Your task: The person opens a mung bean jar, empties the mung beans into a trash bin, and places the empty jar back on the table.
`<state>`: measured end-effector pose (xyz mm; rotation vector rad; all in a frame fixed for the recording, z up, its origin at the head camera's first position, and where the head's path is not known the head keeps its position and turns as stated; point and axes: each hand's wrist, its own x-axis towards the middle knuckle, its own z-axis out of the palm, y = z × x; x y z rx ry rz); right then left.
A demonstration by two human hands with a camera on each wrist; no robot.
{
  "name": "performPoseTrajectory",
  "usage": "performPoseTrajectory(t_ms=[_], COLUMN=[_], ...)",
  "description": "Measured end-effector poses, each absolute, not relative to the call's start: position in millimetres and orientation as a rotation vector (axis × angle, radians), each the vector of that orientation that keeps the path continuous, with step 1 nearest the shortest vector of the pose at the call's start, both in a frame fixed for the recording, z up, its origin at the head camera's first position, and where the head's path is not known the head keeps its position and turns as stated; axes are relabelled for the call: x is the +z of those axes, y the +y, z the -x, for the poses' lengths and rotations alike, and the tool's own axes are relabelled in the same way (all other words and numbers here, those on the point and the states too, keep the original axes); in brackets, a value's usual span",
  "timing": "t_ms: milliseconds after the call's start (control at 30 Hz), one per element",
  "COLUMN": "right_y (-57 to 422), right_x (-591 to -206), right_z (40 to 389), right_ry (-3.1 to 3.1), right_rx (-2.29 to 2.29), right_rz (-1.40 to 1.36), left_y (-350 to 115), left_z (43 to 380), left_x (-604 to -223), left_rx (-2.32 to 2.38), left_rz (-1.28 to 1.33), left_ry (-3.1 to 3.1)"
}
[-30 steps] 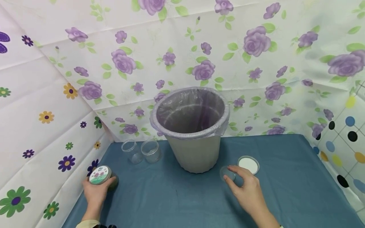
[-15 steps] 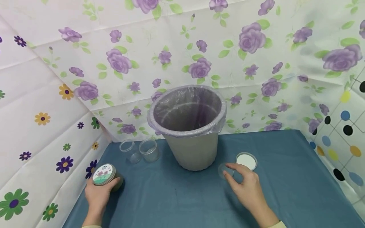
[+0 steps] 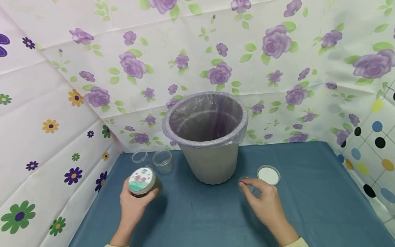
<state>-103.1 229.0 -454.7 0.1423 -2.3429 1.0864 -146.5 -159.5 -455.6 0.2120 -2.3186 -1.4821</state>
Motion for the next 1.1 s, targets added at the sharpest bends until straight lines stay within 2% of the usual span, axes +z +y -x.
performPoseTrajectory(t_ms=[333, 633, 833, 1100], right_y=[212, 180, 164, 157], right_x=[-445, -425, -421, -421], right_z=[107, 112, 112, 112], right_ry=[-2.463, -2.566, -2.647, -2.664], right_rx=[1.077, 1.287, 1.403, 1.468], right_rz=[-0.179, -0.281, -0.329, -0.245], left_y=[-89, -54, -41, -36], left_z=[141, 138, 137, 135], left_x=[-447, -439, -440, -441], left_rx=[-1.426, -1.180, -1.056, -1.006], left_rz=[0.181, 0.506, 0.614, 0.658], left_ry=[-2.461, -2.583, -2.571, -2.593])
